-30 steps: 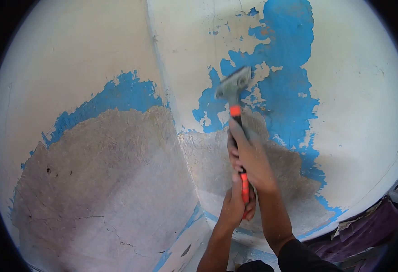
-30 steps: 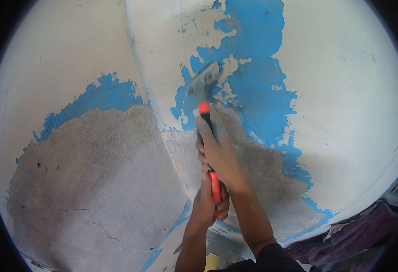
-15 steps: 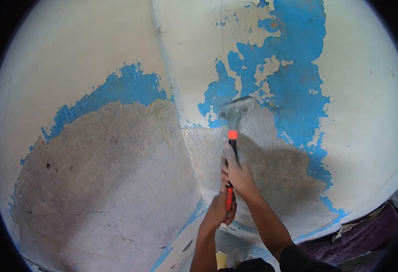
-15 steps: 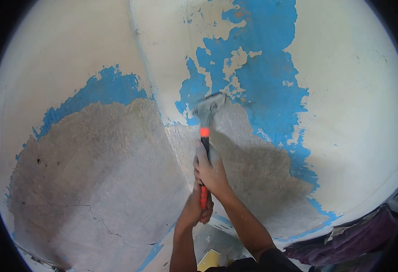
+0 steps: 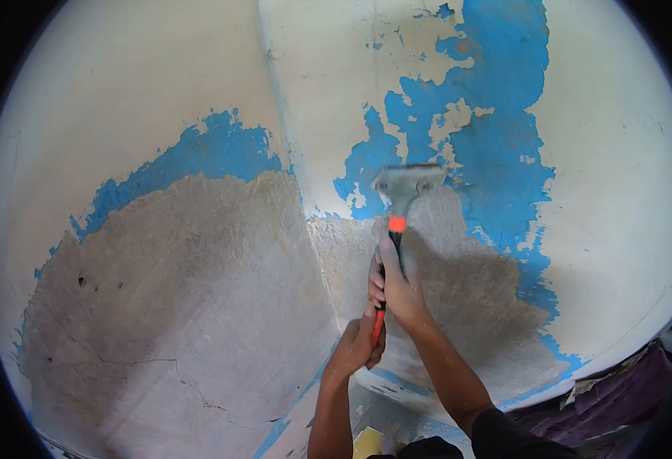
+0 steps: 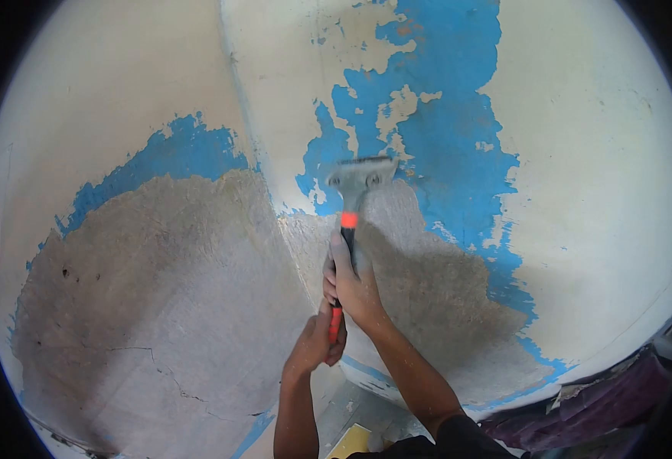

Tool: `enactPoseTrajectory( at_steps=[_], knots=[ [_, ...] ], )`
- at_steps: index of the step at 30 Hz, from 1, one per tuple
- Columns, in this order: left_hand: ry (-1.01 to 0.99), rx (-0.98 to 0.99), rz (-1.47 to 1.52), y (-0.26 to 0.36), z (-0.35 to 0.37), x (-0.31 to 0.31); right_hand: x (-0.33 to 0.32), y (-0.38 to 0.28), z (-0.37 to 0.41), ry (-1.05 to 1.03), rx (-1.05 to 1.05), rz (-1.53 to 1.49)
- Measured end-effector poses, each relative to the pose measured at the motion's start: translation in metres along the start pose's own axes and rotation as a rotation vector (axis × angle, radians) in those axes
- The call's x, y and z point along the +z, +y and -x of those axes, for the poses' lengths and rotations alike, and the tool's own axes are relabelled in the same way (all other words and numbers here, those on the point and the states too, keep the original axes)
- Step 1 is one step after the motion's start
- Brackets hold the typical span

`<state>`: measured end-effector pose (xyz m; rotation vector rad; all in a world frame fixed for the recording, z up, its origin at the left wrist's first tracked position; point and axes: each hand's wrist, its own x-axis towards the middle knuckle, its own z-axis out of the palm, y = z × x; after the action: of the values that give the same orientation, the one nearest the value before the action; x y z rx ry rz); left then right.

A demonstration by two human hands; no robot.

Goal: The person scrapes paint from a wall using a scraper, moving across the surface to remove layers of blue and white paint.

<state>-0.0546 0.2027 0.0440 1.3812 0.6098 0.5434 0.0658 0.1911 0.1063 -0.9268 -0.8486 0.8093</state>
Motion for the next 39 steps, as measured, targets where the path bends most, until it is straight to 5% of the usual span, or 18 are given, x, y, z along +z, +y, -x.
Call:
enactPoseTrajectory(
  at_steps=[6, 16, 24, 39],
  knots=[
    [-0.027, 0.116, -0.127, 0.059, -0.011, -0.006, 0.017, -0.058, -0.016, -0.044, -0.126, -0.079],
    [-0.055, 0.056, 0.056, 0.012, -0.010, 0.015, -0.002, -0.033, -0.004, -0.005, -0.003, 0.037],
    [0.094, 0.151, 0.042, 0.079, -0.027, 0.021, 0.028, -0.087, -0.045, -0.065, -0.184, 0.041],
    [0.226, 0.229, 0.241, 0.154, -0.041, 0.036, 0.064, -0.140, -0.098, -0.152, -0.139, 0.049]
  ],
)
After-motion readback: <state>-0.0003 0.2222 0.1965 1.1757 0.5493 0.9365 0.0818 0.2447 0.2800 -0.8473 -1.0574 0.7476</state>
